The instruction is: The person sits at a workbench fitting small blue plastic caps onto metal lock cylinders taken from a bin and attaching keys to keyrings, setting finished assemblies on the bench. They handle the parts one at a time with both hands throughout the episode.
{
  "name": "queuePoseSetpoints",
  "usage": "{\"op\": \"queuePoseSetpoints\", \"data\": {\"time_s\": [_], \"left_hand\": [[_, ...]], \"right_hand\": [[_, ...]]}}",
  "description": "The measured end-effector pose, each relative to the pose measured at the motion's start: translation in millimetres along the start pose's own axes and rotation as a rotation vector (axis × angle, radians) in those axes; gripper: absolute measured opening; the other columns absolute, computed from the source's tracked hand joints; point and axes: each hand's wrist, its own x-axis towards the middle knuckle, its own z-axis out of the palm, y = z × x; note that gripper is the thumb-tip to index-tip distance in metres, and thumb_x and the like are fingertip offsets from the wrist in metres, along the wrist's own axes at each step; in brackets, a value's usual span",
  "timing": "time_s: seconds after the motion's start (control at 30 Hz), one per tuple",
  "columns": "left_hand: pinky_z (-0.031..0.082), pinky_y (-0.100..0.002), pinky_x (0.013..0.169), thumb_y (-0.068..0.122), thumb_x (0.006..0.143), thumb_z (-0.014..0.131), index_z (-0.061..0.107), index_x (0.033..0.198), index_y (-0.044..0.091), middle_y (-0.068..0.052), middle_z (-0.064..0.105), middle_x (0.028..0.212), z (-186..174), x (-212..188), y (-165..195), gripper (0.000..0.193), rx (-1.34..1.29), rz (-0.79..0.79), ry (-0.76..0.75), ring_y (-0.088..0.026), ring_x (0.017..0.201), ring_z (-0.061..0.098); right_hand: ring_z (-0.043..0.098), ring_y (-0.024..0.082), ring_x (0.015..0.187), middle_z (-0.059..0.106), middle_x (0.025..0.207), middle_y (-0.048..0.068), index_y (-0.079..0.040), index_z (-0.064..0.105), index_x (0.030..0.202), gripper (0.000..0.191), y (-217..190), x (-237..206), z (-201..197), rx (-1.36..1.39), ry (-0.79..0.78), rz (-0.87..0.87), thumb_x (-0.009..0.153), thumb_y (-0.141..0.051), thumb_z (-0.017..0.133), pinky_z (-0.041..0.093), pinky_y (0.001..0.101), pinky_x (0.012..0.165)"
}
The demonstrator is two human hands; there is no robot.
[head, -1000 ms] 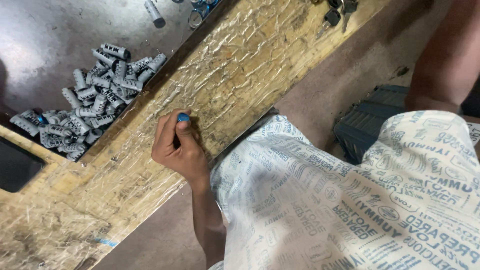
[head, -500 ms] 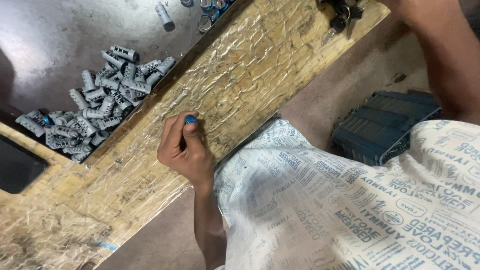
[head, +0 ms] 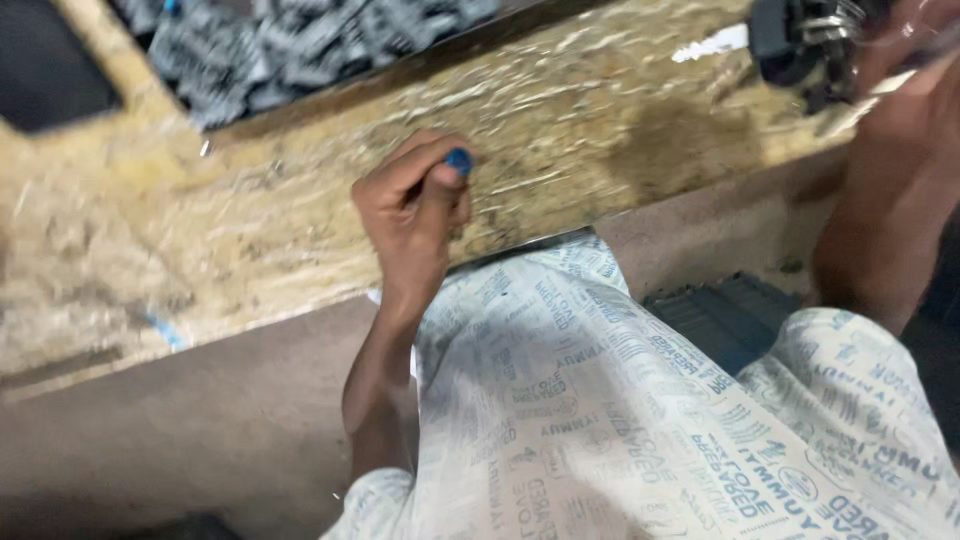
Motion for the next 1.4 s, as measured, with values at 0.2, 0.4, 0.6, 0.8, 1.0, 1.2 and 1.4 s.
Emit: {"op": "queuePoseSetpoints", "data": {"time_s": [0.2,0.4,0.6,0.8,1.0,1.2,1.4], "left_hand": [[0.035,-0.022,0.048,0.034,0.108,0.068,0.074,0.113,-0.004,-0.007,0.067,0.094,-13,-6,5,0.038,-0.084,0.106,-0.095,-0.006,0.053,0.050],[0.041,-0.021,0.051,0.035,0.108,0.067,0.074,0.112,-0.002,-0.007,0.069,0.095,-32,-15,14,0.037,0.076,0.216,-0.041,-0.007,0.058,0.057],[0.048,-0.025,0.059,0.014,0.104,0.072,0.075,0.114,-0.001,-0.005,0.071,0.093,-40,-9,15,0.018,0.315,0.374,-0.012,-0.010,0.072,0.063],[0.056,-0.038,0.072,0.003,0.095,0.070,0.071,0.114,0.000,-0.012,0.070,0.096,-33,-3,14,0.019,0.495,0.524,0.052,-0.027,0.085,0.072],[0.054,-0.042,0.072,0.012,0.090,0.074,0.074,0.105,0.001,-0.013,0.071,0.089,-34,7,9,0.018,0.498,0.575,0.113,-0.031,0.083,0.071],[0.055,-0.044,0.072,0.015,0.091,0.072,0.074,0.096,-0.001,-0.016,0.071,0.086,-33,8,-1,0.017,0.545,0.559,0.030,-0.032,0.081,0.071],[0.054,-0.047,0.068,0.010,0.085,0.073,0.076,0.082,-0.004,-0.022,0.072,0.074,-44,15,7,0.015,0.805,0.412,-0.138,-0.036,0.072,0.071]], "right_hand": [[0.072,0.013,0.072,0.076,0.088,0.003,-0.004,0.061,0.130,0.036,-42,2,132,0.233,-0.590,-0.133,0.099,-0.019,0.069,0.053,0.0234,0.058],[0.071,0.018,0.068,0.073,0.080,0.015,0.001,0.069,0.098,0.017,-117,16,191,-0.308,-0.745,-0.381,0.091,-0.009,0.081,0.049,0.0282,0.055],[0.066,0.025,0.069,0.072,0.084,0.010,-0.003,0.073,0.105,0.017,-137,17,203,-0.540,-0.836,-0.488,0.089,0.003,0.074,0.049,0.0374,0.062],[0.066,0.025,0.065,0.071,0.082,0.014,-0.004,0.072,0.104,0.009,-143,6,215,-0.730,-0.745,-0.510,0.097,0.002,0.075,0.049,0.0328,0.060],[0.073,0.014,0.073,0.073,0.086,0.011,-0.001,0.074,0.104,0.009,-152,4,215,-0.595,-0.624,-0.389,0.101,0.007,0.071,0.052,0.0248,0.064],[0.066,0.026,0.057,0.068,0.068,0.016,0.001,0.075,0.092,0.006,-113,0,216,-0.843,-0.592,-0.755,0.091,0.005,0.078,0.050,0.0359,0.058],[0.073,0.017,0.069,0.072,0.081,0.011,-0.003,0.072,0.101,0.005,-79,-1,210,-0.626,-0.599,-0.602,0.105,-0.001,0.072,0.054,0.0254,0.064]]}}
